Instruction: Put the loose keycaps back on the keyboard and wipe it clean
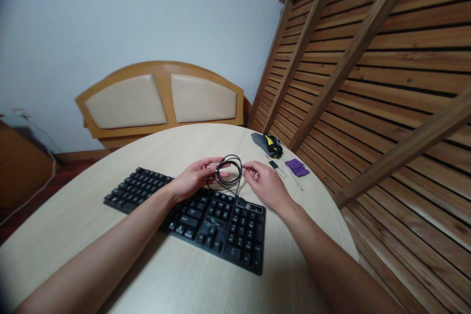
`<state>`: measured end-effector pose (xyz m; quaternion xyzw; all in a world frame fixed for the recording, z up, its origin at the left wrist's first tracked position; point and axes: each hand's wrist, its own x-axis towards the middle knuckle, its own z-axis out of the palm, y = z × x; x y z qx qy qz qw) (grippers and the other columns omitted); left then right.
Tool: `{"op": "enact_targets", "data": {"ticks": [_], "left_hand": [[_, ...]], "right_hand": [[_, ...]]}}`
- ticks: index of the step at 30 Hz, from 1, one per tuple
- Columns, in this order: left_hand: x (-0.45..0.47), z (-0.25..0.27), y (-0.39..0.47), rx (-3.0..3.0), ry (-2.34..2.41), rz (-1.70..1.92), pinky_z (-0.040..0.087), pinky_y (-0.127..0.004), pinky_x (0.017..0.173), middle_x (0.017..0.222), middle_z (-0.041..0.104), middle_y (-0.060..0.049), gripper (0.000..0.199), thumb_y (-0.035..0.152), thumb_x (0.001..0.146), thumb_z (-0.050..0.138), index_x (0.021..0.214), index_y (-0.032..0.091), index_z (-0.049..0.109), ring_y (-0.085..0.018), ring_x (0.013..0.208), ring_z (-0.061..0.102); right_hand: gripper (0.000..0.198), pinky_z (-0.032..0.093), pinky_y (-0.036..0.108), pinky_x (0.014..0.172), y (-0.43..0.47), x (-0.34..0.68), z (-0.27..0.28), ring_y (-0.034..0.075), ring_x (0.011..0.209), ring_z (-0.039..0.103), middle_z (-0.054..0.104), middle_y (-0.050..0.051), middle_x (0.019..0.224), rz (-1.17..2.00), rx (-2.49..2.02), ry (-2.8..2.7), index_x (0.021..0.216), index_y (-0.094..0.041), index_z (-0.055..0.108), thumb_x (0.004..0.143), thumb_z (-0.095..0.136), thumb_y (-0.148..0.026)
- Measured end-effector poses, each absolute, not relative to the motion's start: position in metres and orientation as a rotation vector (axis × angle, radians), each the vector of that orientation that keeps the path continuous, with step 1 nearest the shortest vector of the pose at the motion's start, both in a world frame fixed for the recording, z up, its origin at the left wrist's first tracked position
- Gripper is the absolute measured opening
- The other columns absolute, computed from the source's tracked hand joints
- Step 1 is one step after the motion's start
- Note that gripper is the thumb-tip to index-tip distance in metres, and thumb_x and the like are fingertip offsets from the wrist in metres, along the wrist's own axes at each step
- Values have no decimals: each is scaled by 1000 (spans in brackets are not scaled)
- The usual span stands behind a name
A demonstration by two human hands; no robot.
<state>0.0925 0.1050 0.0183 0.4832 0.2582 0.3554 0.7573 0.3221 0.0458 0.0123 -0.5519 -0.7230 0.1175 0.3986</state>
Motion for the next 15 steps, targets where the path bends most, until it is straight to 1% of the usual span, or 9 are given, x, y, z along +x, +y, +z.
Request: {"op": "enact_targets", "data": {"ticks": [2, 4, 7, 9, 12, 15], "left_hand": [[93, 19, 104, 1063, 543, 768, 54, -30, 89, 134, 64, -17, 26, 17, 94, 66, 120, 13, 64, -21, 99, 73], [94, 19, 102, 1070, 524, 762, 54, -31, 90, 132, 65, -17, 29, 20, 93, 69, 121, 13, 64, -21, 99, 73], [94, 19, 103, 1143, 566, 760, 54, -33, 89, 118, 72, -15, 32, 27, 91, 72, 119, 14, 62, -21, 97, 73], [94, 19, 105, 1277, 670, 781, 54, -30, 81, 101, 76, -13, 29, 33, 89, 73, 109, 13, 65, -19, 87, 72], [93, 18, 110, 1447, 790, 810, 51, -25, 66, 79, 74, -8, 27, 37, 85, 76, 89, 12, 67, -14, 67, 66], [90, 19, 114, 1501, 815, 814, 47, -23, 59, 71, 70, -4, 26, 36, 81, 79, 83, 13, 66, -12, 60, 62]], "right_hand": [[30, 55, 33, 79, 52, 320, 3, 20, 87, 68, 74, 8, 108, 492, -1339, -1692, 115, -19, 68, 91, 59, -36], [36, 56, 35, 85, 57, 318, -4, 22, 94, 69, 74, 9, 112, 683, -1280, -1628, 117, -19, 68, 89, 62, -40], [38, 55, 38, 86, 59, 316, -9, 24, 92, 70, 75, 9, 100, 812, -1259, -1561, 107, -16, 72, 86, 66, -47], [41, 56, 38, 83, 60, 316, -10, 24, 88, 70, 75, 9, 93, 849, -1265, -1505, 103, -15, 72, 84, 68, -51], [45, 56, 35, 76, 61, 317, -10, 23, 84, 70, 75, 9, 87, 889, -1276, -1444, 100, -14, 72, 79, 73, -54], [46, 56, 32, 70, 61, 318, -11, 20, 77, 68, 74, 8, 85, 916, -1282, -1413, 98, -14, 72, 76, 75, -55]]}}
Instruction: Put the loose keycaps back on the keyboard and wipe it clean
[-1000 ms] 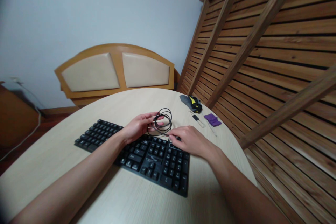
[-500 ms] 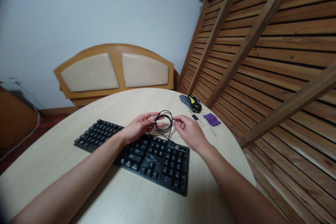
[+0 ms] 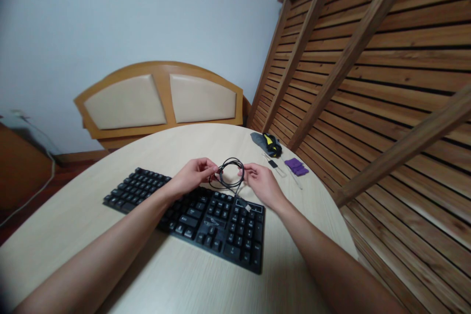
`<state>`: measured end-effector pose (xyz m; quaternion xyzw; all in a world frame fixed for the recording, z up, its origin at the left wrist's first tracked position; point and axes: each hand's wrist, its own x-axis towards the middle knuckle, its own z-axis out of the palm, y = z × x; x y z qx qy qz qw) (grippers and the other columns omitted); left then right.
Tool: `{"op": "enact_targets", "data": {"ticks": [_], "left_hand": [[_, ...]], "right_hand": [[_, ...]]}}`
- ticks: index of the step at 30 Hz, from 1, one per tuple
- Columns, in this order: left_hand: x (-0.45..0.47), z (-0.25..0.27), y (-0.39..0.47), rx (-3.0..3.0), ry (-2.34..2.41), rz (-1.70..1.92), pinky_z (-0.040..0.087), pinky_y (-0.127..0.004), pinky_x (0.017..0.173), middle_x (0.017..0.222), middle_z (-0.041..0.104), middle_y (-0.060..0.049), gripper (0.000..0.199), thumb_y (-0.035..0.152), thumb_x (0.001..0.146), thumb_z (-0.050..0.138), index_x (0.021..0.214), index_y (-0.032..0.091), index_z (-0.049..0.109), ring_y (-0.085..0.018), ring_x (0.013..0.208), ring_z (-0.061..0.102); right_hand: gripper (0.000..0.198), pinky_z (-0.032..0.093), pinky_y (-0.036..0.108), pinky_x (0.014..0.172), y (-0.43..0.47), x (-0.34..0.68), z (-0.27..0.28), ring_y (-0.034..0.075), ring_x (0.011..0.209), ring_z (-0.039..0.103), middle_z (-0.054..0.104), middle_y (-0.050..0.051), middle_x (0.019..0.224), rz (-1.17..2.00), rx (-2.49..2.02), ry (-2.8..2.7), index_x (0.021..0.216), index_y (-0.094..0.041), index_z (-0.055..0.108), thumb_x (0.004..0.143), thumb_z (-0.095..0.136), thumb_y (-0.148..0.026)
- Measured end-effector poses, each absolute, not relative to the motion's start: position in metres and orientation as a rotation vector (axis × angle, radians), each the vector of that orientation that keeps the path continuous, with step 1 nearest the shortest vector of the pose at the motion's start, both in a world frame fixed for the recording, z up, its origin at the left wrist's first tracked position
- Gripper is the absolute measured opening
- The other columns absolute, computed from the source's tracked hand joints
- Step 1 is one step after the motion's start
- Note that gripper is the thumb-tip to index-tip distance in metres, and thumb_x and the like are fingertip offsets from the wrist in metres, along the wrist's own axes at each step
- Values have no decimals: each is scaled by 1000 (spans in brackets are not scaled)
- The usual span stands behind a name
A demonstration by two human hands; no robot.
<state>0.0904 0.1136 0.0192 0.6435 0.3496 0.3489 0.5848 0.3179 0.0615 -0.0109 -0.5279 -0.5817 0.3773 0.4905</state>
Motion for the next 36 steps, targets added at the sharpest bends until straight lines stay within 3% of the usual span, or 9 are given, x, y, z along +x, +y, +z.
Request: {"op": "enact_targets", "data": {"ticks": [6, 11, 26, 36], "left_hand": [[81, 23, 116, 1628, 870, 739, 44, -22, 55, 68, 67, -2, 22, 29, 76, 81, 81, 14, 67, -12, 58, 60], [75, 27, 118, 1658, 885, 724, 46, -22, 57, 68, 68, -3, 16, 29, 80, 75, 79, 14, 68, -14, 62, 62], [83, 24, 115, 1548, 924, 788, 53, -24, 62, 71, 66, -2, 25, 36, 79, 78, 78, 16, 64, -16, 70, 67], [88, 20, 114, 1502, 907, 832, 50, -22, 58, 78, 70, -5, 25, 36, 82, 77, 80, 16, 63, -14, 68, 66]], "right_hand": [[44, 57, 30, 68, 62, 319, -15, 17, 73, 68, 74, 9, 86, 951, -1289, -1354, 98, -14, 70, 77, 75, -53], [44, 59, 30, 68, 63, 321, -17, 18, 74, 69, 74, 9, 85, 951, -1291, -1346, 97, -14, 71, 78, 74, -53], [40, 61, 32, 70, 63, 319, -15, 18, 76, 70, 76, 9, 90, 969, -1288, -1322, 98, -15, 70, 79, 74, -51], [42, 60, 35, 78, 61, 324, -12, 20, 84, 71, 77, 9, 96, 1026, -1288, -1378, 109, -16, 74, 82, 71, -48]]}}
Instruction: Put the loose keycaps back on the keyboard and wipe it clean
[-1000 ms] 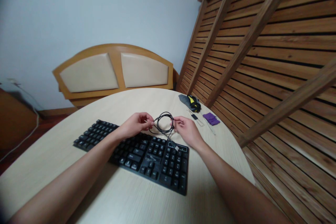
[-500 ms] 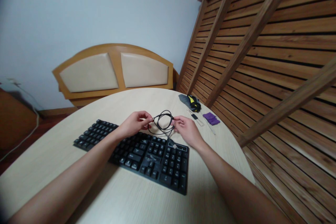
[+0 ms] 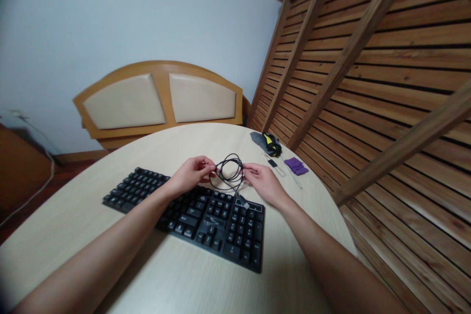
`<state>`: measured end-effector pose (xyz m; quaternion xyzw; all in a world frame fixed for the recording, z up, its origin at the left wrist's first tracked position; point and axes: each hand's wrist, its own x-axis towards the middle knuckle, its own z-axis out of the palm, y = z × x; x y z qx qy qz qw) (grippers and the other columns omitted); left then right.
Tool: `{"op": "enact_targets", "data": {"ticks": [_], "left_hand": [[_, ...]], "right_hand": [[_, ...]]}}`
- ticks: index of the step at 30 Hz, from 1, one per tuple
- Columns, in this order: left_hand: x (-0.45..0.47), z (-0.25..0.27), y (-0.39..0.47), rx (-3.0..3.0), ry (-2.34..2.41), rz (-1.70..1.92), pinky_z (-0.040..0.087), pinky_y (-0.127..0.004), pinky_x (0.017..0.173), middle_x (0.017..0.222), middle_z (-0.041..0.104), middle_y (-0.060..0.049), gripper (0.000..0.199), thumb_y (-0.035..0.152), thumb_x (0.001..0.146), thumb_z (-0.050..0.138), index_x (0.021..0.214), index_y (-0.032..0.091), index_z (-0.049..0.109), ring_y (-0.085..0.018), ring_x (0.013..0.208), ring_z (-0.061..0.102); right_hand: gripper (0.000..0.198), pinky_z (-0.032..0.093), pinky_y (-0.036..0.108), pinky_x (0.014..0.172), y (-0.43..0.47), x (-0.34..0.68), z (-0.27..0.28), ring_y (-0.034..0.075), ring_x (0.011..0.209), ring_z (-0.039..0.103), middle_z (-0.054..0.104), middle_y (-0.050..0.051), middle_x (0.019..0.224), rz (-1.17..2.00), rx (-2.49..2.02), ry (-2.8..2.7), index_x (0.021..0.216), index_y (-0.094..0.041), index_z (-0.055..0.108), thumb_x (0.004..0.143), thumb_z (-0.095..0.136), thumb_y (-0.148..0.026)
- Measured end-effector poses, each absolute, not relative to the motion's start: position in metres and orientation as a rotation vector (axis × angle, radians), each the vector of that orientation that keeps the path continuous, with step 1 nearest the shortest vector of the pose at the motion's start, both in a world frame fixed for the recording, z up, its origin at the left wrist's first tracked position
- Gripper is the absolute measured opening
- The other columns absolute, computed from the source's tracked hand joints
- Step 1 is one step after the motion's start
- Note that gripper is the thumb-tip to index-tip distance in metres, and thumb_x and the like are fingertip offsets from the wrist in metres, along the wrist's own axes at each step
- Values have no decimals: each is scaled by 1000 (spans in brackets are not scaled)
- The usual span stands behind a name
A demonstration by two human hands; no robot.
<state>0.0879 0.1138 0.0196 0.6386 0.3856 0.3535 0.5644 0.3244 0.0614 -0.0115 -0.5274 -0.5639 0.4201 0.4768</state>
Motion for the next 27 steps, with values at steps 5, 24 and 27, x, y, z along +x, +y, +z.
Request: {"op": "enact_targets", "data": {"ticks": [5, 24, 27], "left_hand": [[86, 21, 115, 1546, 891, 875, 49, -22, 57, 73, 66, -1, 23, 36, 79, 78, 80, 16, 66, -14, 63, 64], [91, 14, 116, 1652, 898, 962, 45, -22, 54, 73, 63, -1, 33, 44, 76, 78, 84, 15, 67, -12, 62, 56], [87, 12, 119, 1659, 880, 838, 45, -21, 55, 73, 65, -1, 33, 37, 70, 84, 83, 13, 66, -11, 59, 57]], "right_hand": [[47, 59, 36, 80, 62, 324, -13, 19, 81, 71, 76, 8, 97, 1064, -1264, -1377, 112, -16, 74, 79, 74, -50], [48, 55, 32, 73, 59, 322, -7, 20, 80, 68, 74, 6, 87, 1031, -1286, -1432, 112, -13, 74, 78, 74, -47], [46, 55, 29, 69, 61, 323, -10, 19, 78, 68, 74, 6, 85, 1061, -1313, -1357, 109, -13, 74, 75, 77, -43]]}}
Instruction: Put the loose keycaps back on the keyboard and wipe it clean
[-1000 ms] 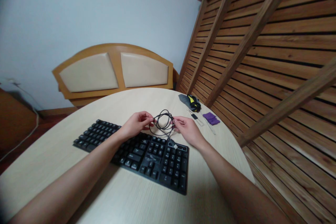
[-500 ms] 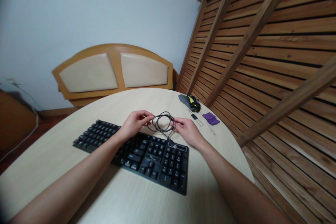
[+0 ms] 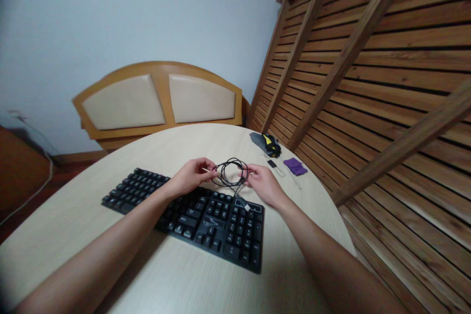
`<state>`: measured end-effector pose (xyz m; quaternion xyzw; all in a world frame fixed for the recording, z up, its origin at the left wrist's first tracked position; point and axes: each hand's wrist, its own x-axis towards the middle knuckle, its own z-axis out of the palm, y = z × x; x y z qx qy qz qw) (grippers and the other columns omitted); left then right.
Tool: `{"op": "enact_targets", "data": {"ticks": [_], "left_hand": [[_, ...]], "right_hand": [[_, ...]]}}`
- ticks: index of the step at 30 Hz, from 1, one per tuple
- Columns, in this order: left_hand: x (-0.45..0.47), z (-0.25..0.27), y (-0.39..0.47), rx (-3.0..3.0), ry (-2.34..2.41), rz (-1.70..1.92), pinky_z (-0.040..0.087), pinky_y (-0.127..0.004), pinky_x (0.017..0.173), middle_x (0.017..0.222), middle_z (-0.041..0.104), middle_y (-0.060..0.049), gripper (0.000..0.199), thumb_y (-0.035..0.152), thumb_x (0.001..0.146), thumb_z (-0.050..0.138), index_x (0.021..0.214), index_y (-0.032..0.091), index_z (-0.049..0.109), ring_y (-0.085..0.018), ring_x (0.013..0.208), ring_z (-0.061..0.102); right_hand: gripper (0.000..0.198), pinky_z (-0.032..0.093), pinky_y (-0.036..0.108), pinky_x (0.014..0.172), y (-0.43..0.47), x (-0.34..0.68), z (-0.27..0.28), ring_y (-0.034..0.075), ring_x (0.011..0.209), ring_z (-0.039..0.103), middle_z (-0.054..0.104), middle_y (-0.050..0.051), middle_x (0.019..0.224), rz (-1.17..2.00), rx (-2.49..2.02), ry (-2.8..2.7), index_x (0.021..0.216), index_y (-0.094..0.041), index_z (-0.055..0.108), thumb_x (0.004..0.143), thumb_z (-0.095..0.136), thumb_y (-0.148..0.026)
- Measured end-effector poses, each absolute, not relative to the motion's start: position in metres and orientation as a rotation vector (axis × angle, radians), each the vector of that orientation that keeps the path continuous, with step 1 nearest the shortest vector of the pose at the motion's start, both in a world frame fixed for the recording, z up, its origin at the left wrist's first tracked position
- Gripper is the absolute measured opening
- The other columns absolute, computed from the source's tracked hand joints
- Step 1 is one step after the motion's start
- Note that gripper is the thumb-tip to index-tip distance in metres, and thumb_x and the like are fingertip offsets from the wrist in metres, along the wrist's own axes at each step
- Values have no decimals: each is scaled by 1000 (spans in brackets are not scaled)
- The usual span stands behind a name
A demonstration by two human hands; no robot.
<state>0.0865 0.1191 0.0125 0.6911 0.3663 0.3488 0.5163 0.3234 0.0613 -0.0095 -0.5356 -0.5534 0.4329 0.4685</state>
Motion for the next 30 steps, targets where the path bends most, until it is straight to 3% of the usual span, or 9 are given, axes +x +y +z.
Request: {"op": "enact_targets", "data": {"ticks": [3, 8, 14, 21, 30], "left_hand": [[81, 12, 122, 1665, 880, 745, 47, -23, 56, 67, 65, -1, 33, 35, 69, 86, 79, 13, 64, -12, 57, 60], [78, 15, 122, 1719, 922, 751, 51, -26, 61, 71, 71, -5, 27, 39, 80, 76, 79, 15, 62, -15, 61, 65], [78, 23, 116, 1934, 983, 841, 44, -24, 61, 69, 70, -4, 20, 33, 87, 66, 77, 16, 70, -16, 62, 61], [82, 25, 107, 2334, 1068, 868, 44, -26, 65, 80, 76, -6, 15, 26, 93, 63, 88, 19, 75, -19, 69, 67], [92, 14, 112, 1601, 981, 961, 51, -26, 61, 72, 72, -5, 22, 34, 83, 77, 92, 14, 77, -15, 60, 64]], "right_hand": [[44, 56, 28, 67, 63, 324, -11, 17, 74, 68, 73, 6, 84, 1071, -1311, -1322, 107, -13, 74, 75, 77, -42], [40, 57, 29, 68, 63, 325, -13, 16, 72, 67, 73, 6, 84, 1072, -1279, -1315, 105, -14, 75, 76, 77, -41], [48, 58, 32, 75, 62, 324, -12, 18, 80, 70, 73, 6, 88, 1072, -1252, -1335, 113, -15, 72, 75, 79, -44], [55, 57, 34, 76, 60, 322, -10, 21, 87, 70, 74, 8, 94, 1069, -1240, -1359, 117, -15, 71, 74, 80, -48], [51, 58, 34, 77, 61, 328, -13, 21, 89, 71, 74, 10, 98, 1088, -1246, -1366, 118, -17, 67, 79, 75, -50]]}}
